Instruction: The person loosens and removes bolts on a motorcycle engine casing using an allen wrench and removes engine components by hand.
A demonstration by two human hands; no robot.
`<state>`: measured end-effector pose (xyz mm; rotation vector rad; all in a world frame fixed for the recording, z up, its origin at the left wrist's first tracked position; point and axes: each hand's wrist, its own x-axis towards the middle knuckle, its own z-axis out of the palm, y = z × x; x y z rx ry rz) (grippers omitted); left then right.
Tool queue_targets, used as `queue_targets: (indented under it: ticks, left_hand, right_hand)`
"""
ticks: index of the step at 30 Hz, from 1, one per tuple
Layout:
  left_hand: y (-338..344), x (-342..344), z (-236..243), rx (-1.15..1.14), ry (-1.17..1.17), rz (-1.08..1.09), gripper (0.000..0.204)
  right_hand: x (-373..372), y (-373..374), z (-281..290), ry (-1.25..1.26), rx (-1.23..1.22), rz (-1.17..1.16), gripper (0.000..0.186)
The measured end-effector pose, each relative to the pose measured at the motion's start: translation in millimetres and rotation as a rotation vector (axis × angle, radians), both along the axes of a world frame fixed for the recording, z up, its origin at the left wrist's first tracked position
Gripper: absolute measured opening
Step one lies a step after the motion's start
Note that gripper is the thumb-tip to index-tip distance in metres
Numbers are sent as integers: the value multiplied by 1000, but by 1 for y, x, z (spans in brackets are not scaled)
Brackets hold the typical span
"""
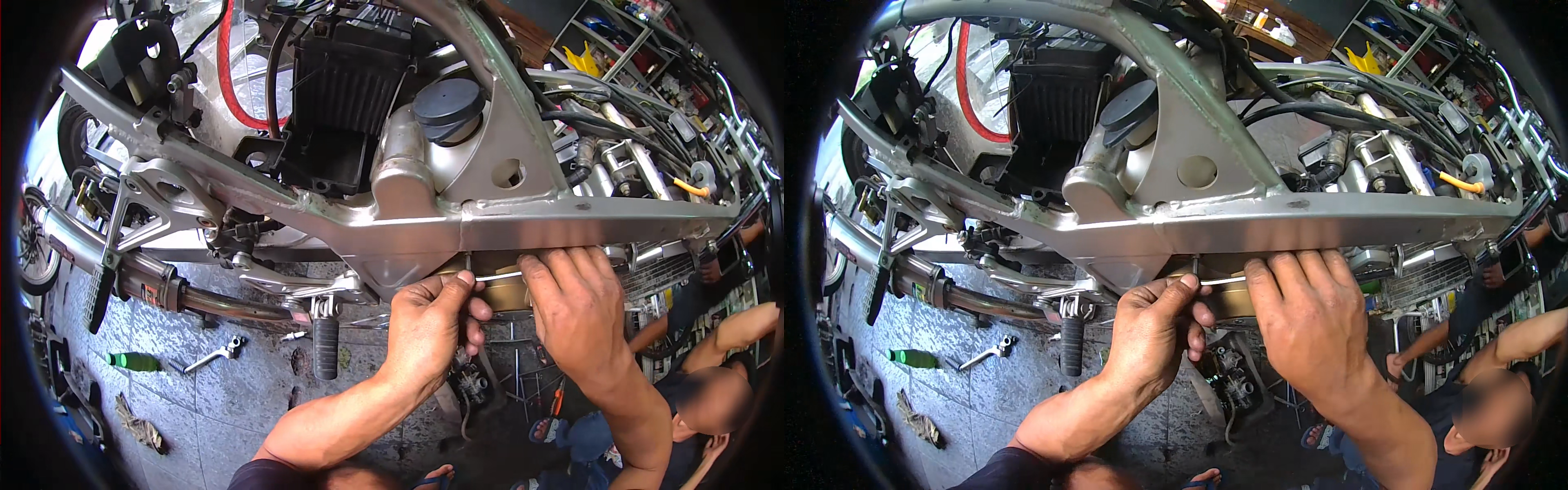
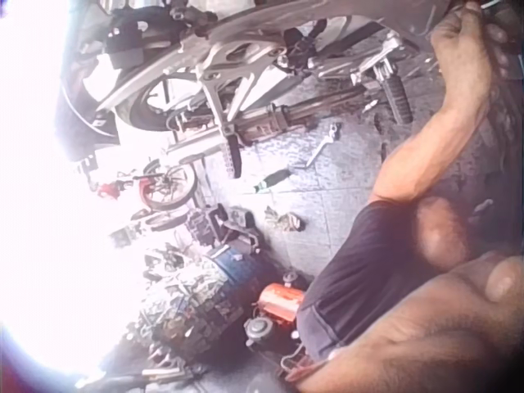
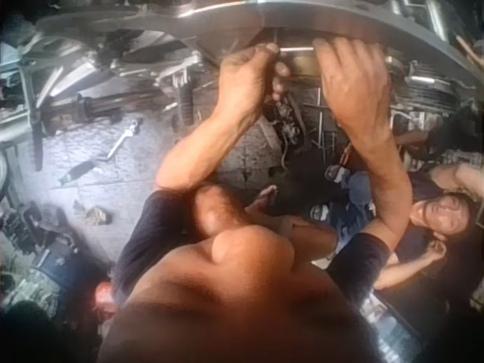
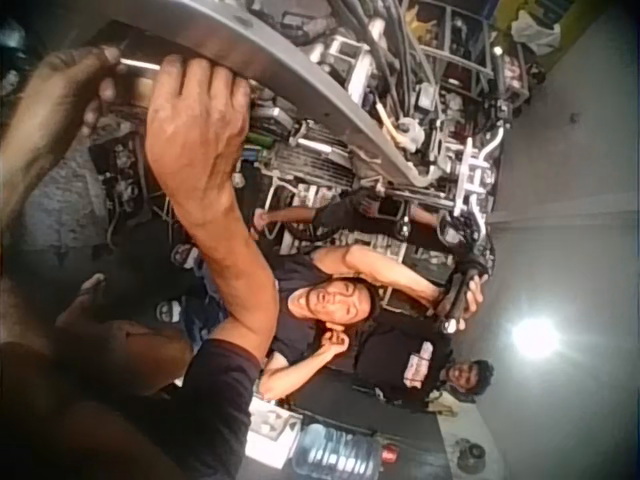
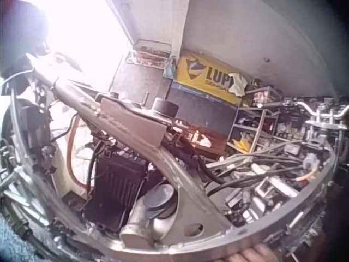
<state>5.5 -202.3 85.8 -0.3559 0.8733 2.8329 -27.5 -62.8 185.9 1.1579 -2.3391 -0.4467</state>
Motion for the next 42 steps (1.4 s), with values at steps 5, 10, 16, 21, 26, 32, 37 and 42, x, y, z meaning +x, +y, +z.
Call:
queue_targets:
  ticks: [5,10,16,21,26,32,37,42]
  left_hand:
    - [2,0,1,-48,13,30,26]
    - [2,-2,0,-63,30,50,25]
    - [-1,-3,0,-45,2,21,25]
    - [-1,-2,2,-41,5,16,25]
    - [-1,-2,0,-26,18,19,25]
    - [-1,-3,-2,-27,-3,7,26]
    - [0,-3,-1,-53,4,18,27]
    - [2,-3,-2,-83,14,37,26]
  right_hand:
    - [-2,5,-5,-94,-100,-71,21]
    - [-4,8,-10,-140,-146,-50,21]
    - [-8,10,-13,-177,-147,5,22]
    - [-9,10,-12,-173,-149,15,22]
    - [-11,9,-14,-164,-223,18,20]
    - [-8,8,-12,-131,-195,19,20]
    - [-10,9,-12,-93,-181,44,20]
    - [-10,15,-15,-119,-243,9,20]
